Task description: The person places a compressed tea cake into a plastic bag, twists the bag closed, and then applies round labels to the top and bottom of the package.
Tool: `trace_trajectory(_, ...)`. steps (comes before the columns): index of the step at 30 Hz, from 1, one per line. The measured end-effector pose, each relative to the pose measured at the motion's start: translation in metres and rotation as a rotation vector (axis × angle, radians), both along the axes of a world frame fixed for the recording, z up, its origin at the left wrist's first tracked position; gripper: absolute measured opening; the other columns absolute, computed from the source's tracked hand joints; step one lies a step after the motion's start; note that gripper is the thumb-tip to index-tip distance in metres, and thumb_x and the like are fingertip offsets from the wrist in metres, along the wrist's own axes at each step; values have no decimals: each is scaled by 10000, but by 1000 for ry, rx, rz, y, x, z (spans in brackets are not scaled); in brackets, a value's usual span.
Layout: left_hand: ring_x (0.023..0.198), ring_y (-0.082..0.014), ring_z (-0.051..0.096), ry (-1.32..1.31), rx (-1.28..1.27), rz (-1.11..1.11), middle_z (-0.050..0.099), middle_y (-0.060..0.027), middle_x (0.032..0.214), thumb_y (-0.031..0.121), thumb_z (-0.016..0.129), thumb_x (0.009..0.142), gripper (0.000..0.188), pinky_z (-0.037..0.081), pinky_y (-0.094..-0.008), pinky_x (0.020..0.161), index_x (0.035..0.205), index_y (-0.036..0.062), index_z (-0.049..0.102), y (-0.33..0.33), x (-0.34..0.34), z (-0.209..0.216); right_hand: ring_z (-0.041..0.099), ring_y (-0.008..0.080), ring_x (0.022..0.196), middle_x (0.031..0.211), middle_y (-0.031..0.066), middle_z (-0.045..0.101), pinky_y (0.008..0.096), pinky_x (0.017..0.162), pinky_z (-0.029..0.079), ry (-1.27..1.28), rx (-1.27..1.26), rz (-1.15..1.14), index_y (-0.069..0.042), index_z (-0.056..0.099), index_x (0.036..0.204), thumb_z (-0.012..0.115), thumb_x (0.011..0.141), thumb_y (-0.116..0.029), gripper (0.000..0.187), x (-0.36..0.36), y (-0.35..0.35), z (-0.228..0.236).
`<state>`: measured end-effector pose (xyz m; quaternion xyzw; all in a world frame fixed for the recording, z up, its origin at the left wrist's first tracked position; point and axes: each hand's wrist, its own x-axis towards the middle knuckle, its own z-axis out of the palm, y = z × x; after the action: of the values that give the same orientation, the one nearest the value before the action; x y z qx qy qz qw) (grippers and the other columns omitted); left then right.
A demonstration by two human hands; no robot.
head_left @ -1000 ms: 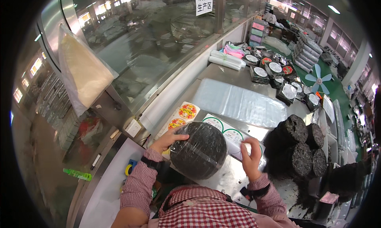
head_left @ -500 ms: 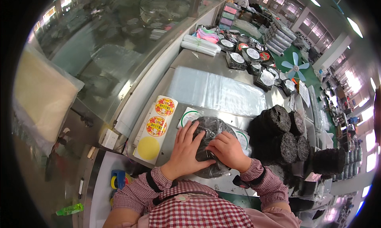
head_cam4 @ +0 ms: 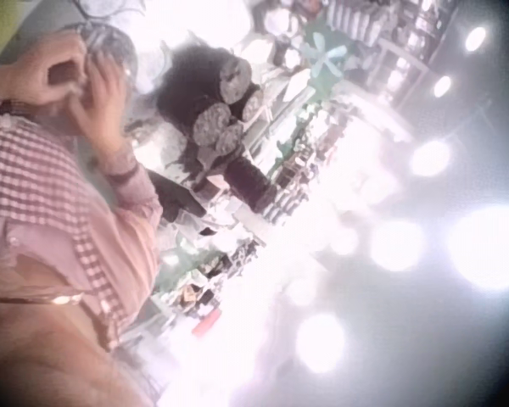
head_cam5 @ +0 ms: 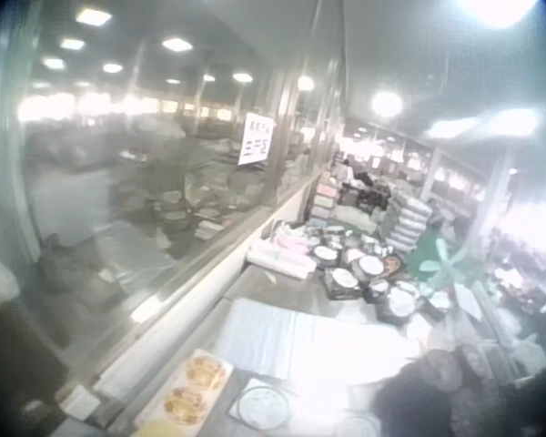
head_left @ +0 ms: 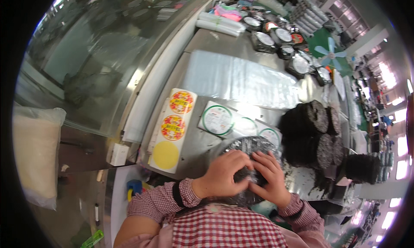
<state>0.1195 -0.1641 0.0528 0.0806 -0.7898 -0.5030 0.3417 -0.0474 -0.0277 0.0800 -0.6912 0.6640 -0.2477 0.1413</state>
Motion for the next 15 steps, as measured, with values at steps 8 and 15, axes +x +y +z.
trace_trajectory(8,944,-307,604,-333,200,623,630,-102,956,99,720,815,153,489,-374,841,937,39,649,-89,49,-237,556,375,1254,1275,175,631,528,1100,393,12,-2,-171,-41,697,1134,709,609,-16,525,-4,18,-8)
trace_trajectory(15,947,-330,572,-838,-457,625,575,-136,961,165,763,779,231,475,-443,834,868,22,605,-146,47,-324,556,368,1260,1300,164,622,513,1094,405,2,-4,-183,-46,686,1148,700,651,-9,498,-23,6,-10)
